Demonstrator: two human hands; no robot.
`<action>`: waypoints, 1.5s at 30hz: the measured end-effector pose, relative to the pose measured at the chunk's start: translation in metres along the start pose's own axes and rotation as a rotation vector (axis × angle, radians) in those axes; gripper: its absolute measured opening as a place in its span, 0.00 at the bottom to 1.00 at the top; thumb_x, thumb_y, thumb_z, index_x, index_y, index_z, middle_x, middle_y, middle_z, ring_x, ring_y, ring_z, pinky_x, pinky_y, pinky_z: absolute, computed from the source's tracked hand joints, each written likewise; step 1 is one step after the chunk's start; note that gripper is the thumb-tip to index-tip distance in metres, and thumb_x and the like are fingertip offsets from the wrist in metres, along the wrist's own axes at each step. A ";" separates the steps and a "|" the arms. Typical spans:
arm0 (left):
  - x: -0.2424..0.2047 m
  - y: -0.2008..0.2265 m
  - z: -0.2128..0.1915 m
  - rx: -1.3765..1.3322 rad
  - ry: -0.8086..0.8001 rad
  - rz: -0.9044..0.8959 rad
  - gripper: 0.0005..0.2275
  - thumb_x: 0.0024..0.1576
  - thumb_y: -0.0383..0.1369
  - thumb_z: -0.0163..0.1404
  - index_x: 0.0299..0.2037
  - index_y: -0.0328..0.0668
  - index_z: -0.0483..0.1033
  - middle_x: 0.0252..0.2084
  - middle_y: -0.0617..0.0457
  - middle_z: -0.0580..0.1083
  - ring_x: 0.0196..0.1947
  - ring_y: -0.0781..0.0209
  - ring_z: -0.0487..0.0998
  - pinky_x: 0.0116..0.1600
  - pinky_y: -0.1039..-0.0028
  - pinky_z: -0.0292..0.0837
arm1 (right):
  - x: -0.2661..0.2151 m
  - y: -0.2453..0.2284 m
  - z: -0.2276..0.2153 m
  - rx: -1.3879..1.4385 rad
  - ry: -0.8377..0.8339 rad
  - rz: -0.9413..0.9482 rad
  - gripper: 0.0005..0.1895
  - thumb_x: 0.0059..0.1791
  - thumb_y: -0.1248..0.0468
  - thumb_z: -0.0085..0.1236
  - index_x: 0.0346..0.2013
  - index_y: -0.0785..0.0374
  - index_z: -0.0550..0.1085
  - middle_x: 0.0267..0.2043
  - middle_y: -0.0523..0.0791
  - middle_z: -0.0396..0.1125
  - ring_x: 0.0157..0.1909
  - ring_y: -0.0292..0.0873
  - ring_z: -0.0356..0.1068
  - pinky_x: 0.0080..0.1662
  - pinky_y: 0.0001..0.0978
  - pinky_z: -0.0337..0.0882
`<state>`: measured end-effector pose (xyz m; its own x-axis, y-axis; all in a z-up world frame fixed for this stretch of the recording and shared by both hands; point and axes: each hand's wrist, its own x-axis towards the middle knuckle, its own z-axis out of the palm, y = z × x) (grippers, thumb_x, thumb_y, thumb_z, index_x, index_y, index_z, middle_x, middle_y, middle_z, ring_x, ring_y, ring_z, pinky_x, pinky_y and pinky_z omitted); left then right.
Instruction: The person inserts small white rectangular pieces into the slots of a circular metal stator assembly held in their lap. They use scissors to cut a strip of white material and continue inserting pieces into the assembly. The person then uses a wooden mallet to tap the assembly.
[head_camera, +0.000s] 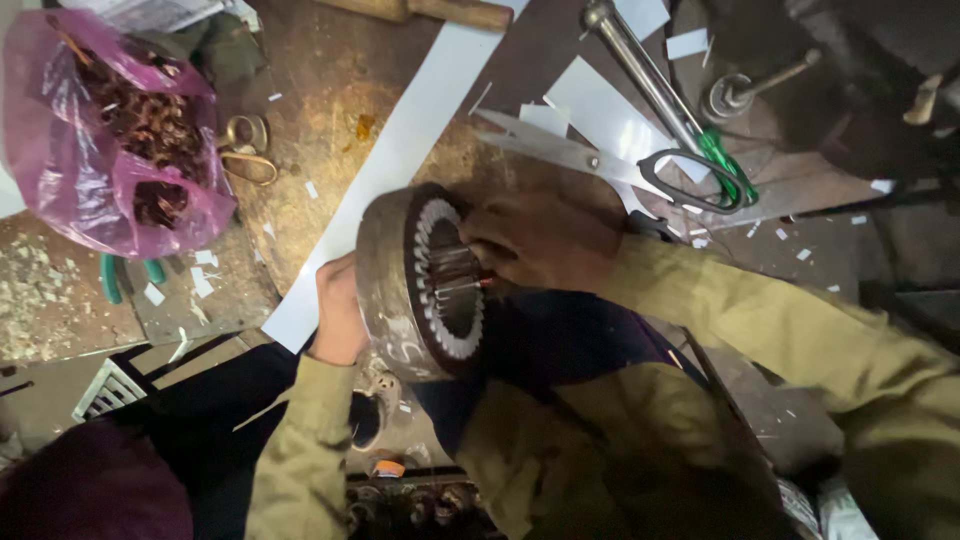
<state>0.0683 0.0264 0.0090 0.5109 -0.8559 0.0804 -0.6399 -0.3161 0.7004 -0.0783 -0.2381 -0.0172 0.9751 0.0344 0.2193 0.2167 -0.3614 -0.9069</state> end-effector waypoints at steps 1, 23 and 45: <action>0.000 0.000 -0.004 -0.010 -0.046 0.061 0.10 0.48 0.27 0.57 0.38 0.31 0.77 0.33 0.43 0.75 0.31 0.45 0.78 0.37 0.65 0.73 | 0.002 0.002 -0.001 -0.046 -0.031 -0.010 0.08 0.49 0.67 0.59 0.41 0.62 0.71 0.41 0.50 0.67 0.41 0.55 0.71 0.40 0.46 0.70; -0.008 -0.023 0.023 0.012 0.212 -0.263 0.06 0.51 0.25 0.58 0.36 0.31 0.80 0.23 0.48 0.73 0.24 0.61 0.72 0.31 0.72 0.67 | 0.006 -0.002 0.002 -0.223 0.078 -0.225 0.09 0.48 0.67 0.58 0.42 0.64 0.70 0.46 0.49 0.66 0.45 0.54 0.69 0.43 0.44 0.73; 0.013 0.048 0.021 -0.806 0.142 -0.497 0.09 0.61 0.20 0.51 0.48 0.24 0.80 0.41 0.49 0.81 0.38 0.67 0.77 0.44 0.75 0.74 | -0.003 -0.002 0.035 0.455 0.326 0.496 0.14 0.43 0.73 0.67 0.36 0.61 0.69 0.45 0.48 0.68 0.48 0.45 0.71 0.47 0.35 0.76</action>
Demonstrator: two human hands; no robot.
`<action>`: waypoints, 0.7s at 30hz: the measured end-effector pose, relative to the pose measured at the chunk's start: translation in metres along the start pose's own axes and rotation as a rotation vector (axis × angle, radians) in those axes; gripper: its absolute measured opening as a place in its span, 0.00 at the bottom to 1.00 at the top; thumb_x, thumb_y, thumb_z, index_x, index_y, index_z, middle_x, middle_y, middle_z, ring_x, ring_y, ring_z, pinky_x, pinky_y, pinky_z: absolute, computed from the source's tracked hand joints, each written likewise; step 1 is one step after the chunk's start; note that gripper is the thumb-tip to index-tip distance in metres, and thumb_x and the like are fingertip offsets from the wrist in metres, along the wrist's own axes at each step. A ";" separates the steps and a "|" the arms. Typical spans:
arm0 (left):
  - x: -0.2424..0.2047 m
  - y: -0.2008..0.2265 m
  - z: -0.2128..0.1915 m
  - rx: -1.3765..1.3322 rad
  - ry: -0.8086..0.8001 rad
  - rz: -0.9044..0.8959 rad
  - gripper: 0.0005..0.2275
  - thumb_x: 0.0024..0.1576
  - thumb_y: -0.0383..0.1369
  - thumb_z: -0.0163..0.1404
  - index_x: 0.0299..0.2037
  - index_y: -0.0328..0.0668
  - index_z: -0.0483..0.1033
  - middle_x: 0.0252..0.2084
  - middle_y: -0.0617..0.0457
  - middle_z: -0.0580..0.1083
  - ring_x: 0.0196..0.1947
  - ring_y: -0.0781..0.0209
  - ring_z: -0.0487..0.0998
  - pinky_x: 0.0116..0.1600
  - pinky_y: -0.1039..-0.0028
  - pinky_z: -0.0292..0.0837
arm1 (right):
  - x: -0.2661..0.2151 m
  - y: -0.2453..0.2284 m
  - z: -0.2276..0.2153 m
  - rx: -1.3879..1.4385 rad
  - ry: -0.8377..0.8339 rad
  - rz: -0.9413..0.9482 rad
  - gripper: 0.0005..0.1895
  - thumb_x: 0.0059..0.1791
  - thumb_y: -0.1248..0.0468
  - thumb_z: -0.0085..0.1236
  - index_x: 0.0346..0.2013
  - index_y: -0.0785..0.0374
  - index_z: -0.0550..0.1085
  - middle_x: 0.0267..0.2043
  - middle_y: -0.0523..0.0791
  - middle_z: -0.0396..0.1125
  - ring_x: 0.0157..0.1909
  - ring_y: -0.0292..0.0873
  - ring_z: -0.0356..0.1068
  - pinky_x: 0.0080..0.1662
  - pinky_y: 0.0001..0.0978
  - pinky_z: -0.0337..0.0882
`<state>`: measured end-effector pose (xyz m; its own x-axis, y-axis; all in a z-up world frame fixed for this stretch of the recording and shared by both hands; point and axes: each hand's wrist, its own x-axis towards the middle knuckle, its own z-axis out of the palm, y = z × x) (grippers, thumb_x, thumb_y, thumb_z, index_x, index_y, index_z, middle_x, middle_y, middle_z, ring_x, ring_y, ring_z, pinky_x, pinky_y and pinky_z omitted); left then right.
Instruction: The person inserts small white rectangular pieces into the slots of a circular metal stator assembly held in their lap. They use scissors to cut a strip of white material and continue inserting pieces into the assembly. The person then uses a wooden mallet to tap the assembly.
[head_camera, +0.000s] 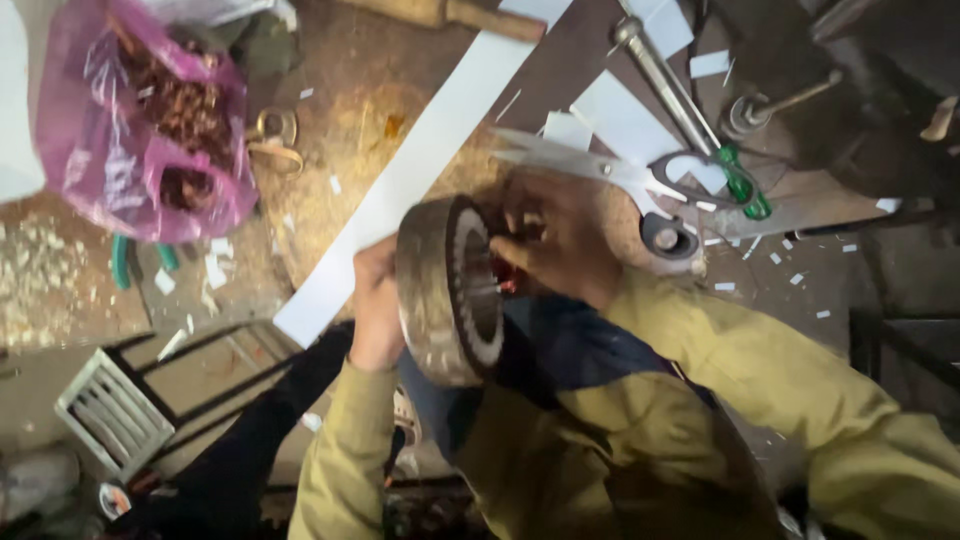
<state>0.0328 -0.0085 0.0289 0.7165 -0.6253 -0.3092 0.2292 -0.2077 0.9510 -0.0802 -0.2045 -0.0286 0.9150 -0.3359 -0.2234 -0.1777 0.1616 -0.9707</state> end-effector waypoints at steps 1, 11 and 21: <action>-0.005 -0.004 0.000 -0.022 0.022 0.010 0.08 0.63 0.20 0.50 0.48 0.23 0.81 0.41 0.49 0.81 0.37 0.66 0.76 0.42 0.75 0.73 | -0.003 0.000 0.002 0.069 -0.021 -0.111 0.14 0.44 0.74 0.65 0.36 0.62 0.68 0.49 0.47 0.69 0.54 0.43 0.72 0.51 0.34 0.77; -0.030 -0.001 0.003 0.093 0.291 0.185 0.13 0.62 0.28 0.51 0.56 0.31 0.76 0.48 0.52 0.79 0.47 0.65 0.77 0.53 0.75 0.72 | -0.045 -0.045 -0.022 -0.116 0.002 -0.272 0.15 0.46 0.69 0.64 0.47 0.59 0.74 0.57 0.43 0.71 0.48 0.39 0.77 0.46 0.33 0.78; -0.016 0.008 0.008 0.781 0.105 0.826 0.13 0.46 0.25 0.61 0.40 0.29 0.77 0.39 0.43 0.73 0.41 0.45 0.75 0.44 0.63 0.70 | -0.042 -0.067 0.016 -0.717 0.307 -0.817 0.14 0.44 0.65 0.62 0.44 0.65 0.78 0.45 0.48 0.71 0.51 0.51 0.73 0.51 0.41 0.74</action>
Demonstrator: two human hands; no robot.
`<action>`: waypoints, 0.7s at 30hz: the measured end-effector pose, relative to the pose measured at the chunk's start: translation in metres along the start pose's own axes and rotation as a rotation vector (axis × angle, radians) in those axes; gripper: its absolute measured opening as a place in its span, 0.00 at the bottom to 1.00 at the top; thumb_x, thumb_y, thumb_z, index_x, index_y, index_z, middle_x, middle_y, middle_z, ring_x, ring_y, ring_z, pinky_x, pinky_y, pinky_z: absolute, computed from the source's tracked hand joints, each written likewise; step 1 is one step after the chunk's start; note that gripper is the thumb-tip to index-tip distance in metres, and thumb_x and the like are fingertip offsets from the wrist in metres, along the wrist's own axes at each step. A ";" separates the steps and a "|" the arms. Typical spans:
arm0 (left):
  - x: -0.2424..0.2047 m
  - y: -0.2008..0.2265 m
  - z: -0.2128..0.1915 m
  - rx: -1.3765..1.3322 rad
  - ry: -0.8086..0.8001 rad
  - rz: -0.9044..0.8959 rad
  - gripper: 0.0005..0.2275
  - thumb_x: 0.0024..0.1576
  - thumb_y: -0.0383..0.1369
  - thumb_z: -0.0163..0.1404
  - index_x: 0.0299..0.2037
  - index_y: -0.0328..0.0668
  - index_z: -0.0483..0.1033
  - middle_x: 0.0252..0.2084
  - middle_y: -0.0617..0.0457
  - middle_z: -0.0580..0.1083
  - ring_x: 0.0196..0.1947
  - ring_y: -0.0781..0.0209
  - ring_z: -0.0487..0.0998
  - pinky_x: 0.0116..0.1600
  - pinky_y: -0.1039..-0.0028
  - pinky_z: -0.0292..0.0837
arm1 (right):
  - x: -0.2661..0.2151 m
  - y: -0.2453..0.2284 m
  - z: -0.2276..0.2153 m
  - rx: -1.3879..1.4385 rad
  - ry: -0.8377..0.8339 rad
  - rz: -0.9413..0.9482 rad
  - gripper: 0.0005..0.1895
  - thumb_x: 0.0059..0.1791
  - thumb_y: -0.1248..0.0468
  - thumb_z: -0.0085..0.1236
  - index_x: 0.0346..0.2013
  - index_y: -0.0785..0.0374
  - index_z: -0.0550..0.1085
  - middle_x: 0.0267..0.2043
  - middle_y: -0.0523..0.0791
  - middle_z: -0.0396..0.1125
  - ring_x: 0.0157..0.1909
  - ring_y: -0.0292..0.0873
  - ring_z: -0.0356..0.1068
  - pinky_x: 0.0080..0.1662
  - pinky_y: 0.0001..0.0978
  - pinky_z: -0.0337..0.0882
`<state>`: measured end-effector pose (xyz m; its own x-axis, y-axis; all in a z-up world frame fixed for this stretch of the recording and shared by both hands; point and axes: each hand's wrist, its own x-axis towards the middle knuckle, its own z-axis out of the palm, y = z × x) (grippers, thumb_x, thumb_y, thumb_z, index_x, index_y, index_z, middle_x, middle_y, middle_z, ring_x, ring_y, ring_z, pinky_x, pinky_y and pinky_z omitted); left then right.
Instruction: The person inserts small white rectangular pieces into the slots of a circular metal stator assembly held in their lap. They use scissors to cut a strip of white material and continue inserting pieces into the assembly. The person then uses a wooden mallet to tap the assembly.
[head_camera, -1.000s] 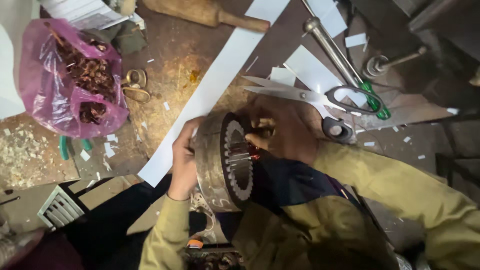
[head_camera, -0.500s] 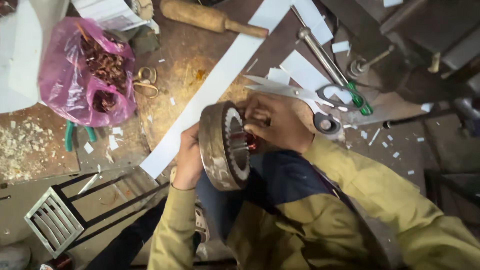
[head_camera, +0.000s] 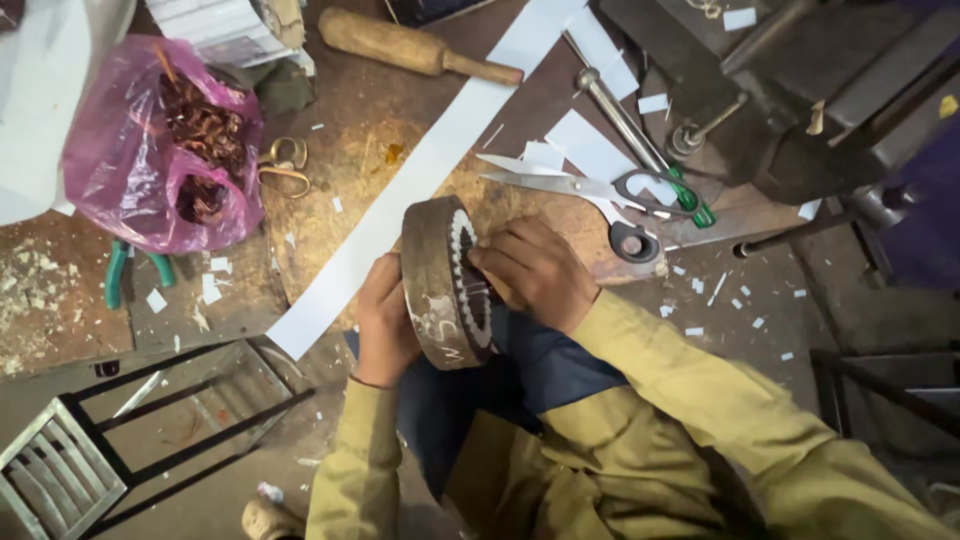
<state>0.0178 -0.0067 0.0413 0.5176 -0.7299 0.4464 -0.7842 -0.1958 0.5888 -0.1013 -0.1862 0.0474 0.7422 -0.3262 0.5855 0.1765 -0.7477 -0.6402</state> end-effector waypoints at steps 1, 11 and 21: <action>0.000 0.001 0.001 0.031 -0.001 0.035 0.12 0.46 0.24 0.60 0.40 0.29 0.77 0.38 0.43 0.73 0.40 0.43 0.75 0.44 0.61 0.70 | -0.001 0.002 -0.003 0.022 -0.060 -0.045 0.15 0.45 0.66 0.61 0.46 0.67 0.78 0.47 0.49 0.71 0.52 0.52 0.73 0.52 0.42 0.74; 0.002 0.000 0.006 0.134 0.084 0.162 0.13 0.47 0.23 0.58 0.42 0.27 0.77 0.44 0.41 0.75 0.43 0.43 0.76 0.44 0.60 0.72 | -0.003 0.023 0.009 0.092 -0.180 -0.207 0.16 0.44 0.67 0.58 0.46 0.67 0.75 0.50 0.52 0.70 0.54 0.56 0.70 0.56 0.47 0.72; 0.001 -0.001 0.002 0.270 0.024 0.199 0.12 0.45 0.26 0.58 0.39 0.28 0.76 0.43 0.40 0.75 0.41 0.43 0.76 0.43 0.60 0.70 | -0.011 0.018 0.006 0.021 -0.114 -0.169 0.12 0.43 0.67 0.62 0.41 0.66 0.76 0.52 0.49 0.70 0.57 0.54 0.70 0.57 0.45 0.72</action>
<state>0.0186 -0.0080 0.0397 0.3504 -0.7564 0.5524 -0.9315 -0.2198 0.2900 -0.1028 -0.1927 0.0261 0.7691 -0.1289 0.6260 0.3169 -0.7736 -0.5487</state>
